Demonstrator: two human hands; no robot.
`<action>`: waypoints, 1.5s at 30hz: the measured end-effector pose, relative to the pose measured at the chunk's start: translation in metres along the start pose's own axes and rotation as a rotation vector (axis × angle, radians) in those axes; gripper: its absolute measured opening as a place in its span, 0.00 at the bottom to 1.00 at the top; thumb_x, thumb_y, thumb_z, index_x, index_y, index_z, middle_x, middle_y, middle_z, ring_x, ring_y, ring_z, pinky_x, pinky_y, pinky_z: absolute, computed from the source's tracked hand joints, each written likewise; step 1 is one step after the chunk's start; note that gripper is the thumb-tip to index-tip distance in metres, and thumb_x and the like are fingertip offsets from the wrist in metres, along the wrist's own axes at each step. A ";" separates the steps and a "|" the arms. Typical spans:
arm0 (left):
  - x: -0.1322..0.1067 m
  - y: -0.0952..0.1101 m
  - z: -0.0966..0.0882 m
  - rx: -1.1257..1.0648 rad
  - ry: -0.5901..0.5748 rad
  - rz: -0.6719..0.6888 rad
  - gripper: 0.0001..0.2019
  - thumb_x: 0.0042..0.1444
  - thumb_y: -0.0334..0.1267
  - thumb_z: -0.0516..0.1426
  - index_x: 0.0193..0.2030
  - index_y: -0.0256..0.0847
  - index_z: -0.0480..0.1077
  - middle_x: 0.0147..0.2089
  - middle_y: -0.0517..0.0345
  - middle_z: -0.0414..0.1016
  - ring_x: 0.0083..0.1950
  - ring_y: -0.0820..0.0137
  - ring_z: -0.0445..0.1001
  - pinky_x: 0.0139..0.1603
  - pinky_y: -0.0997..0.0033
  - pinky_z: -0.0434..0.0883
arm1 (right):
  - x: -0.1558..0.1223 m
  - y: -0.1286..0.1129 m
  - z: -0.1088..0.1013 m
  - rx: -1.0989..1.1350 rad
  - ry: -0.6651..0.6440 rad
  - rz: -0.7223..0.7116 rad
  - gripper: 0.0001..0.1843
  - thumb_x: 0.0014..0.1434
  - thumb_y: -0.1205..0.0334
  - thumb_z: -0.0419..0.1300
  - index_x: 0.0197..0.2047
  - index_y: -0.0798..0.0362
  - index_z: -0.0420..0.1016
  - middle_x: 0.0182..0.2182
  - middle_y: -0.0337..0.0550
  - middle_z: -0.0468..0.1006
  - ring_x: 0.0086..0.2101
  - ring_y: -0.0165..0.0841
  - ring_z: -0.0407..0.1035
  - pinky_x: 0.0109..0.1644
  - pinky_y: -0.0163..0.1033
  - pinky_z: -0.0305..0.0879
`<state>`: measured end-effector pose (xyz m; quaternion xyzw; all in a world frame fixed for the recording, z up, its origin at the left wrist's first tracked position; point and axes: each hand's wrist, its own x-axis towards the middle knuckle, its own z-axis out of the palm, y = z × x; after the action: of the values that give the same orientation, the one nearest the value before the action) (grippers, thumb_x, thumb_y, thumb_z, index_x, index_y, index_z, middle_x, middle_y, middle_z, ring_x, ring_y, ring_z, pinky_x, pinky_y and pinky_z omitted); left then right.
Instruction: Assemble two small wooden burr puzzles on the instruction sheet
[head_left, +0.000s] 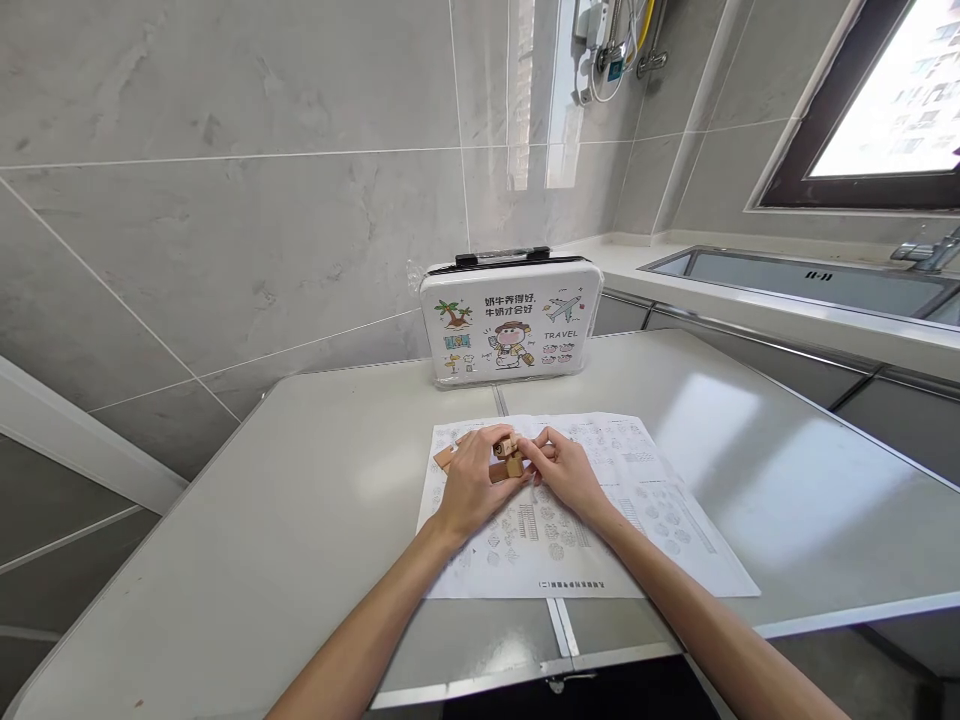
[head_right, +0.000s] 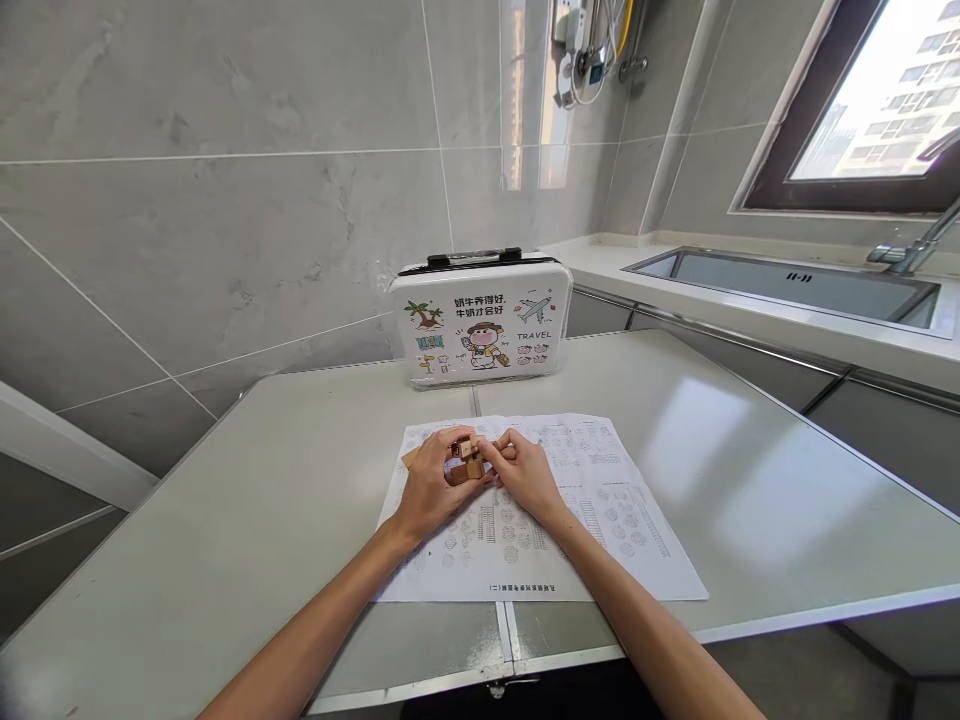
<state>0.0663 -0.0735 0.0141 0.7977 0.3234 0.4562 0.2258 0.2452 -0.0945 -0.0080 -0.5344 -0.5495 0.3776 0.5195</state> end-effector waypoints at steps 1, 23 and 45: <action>0.000 0.000 0.000 0.006 -0.003 0.011 0.24 0.57 0.43 0.70 0.59 0.50 0.71 0.56 0.52 0.79 0.56 0.55 0.75 0.61 0.52 0.69 | 0.000 0.001 0.000 -0.002 0.004 -0.007 0.29 0.61 0.29 0.61 0.30 0.46 0.63 0.21 0.41 0.80 0.22 0.40 0.74 0.34 0.43 0.68; -0.003 -0.005 0.005 0.066 -0.038 -0.013 0.26 0.57 0.44 0.70 0.59 0.49 0.66 0.55 0.54 0.76 0.52 0.61 0.78 0.54 0.57 0.76 | -0.002 -0.002 0.001 0.013 0.009 -0.057 0.27 0.68 0.33 0.53 0.32 0.48 0.66 0.23 0.39 0.78 0.23 0.35 0.71 0.31 0.39 0.66; 0.002 -0.004 0.005 -0.472 -0.018 -0.336 0.33 0.48 0.40 0.75 0.58 0.50 0.67 0.61 0.51 0.72 0.63 0.59 0.73 0.66 0.53 0.70 | 0.003 -0.007 -0.002 0.139 -0.170 -0.029 0.28 0.66 0.30 0.54 0.35 0.48 0.68 0.21 0.33 0.70 0.20 0.31 0.64 0.28 0.38 0.62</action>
<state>0.0704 -0.0694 0.0098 0.6626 0.3338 0.4678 0.4804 0.2464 -0.0932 -0.0006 -0.4554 -0.5717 0.4512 0.5121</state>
